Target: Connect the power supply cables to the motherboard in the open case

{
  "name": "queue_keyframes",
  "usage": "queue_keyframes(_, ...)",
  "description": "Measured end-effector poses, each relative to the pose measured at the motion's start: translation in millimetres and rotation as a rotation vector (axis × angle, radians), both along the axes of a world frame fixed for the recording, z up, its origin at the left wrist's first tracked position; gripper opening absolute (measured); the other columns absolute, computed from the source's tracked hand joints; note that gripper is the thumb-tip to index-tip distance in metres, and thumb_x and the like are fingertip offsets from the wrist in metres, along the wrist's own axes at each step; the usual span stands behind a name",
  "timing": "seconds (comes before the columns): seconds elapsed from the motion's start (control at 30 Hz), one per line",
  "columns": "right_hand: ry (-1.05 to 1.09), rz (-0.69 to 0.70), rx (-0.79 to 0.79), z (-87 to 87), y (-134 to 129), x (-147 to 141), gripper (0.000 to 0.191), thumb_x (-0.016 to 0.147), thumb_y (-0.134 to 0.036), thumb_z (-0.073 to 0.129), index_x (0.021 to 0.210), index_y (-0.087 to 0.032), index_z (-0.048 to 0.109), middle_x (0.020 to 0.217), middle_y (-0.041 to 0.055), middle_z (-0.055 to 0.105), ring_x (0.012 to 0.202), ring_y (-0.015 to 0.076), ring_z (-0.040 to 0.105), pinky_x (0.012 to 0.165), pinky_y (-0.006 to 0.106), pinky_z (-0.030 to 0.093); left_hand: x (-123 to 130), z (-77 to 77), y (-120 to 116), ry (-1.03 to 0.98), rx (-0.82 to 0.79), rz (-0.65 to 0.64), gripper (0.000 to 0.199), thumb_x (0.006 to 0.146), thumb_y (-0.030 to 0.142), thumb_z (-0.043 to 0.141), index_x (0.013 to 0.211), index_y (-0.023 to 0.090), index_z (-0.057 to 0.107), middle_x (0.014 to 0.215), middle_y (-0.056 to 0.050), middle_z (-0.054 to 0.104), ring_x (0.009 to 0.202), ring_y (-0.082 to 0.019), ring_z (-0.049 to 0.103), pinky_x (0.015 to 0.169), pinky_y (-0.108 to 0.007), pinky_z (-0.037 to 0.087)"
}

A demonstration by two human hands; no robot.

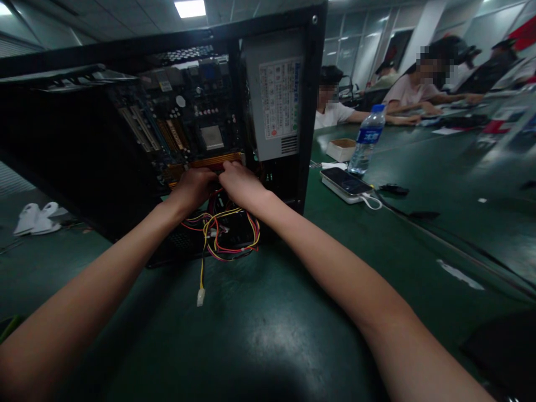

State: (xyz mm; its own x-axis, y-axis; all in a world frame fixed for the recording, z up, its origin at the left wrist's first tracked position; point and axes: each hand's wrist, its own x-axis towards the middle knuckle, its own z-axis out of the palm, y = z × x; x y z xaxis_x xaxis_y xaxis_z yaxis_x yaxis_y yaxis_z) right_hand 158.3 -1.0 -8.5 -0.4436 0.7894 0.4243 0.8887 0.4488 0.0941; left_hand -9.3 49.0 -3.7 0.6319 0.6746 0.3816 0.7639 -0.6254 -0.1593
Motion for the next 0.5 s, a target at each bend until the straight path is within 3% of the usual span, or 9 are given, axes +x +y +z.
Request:
queue_keyframes(0.23,-0.042,0.024,-0.039,-7.0,9.0,0.2,0.031,0.098,-0.009,0.047,0.118,-0.007,0.071,0.113,0.0193,0.067,0.095,0.0271,0.067,0.076,0.035,0.048,1.0,-2.1,1.5,-0.018,-0.016,0.02,0.028,0.088,0.01,0.052,0.1,0.012,0.078,0.103,-0.016,0.077,0.098,-0.029,0.072,0.083,-0.035,0.052)
queue_keyframes(0.5,-0.164,0.154,0.076,-4.6,23.9,5.3,0.03,0.1,-0.007,0.042,0.117,-0.008,0.067,0.117,0.0182,0.063,0.097,0.025,0.064,0.075,0.034,0.042,2.0,-0.5,-6.0,-0.024,-0.05,0.091,0.028,0.095,0.021,0.055,0.102,0.011,0.08,0.106,-0.019,0.076,0.102,-0.032,0.072,0.087,-0.039,0.054)
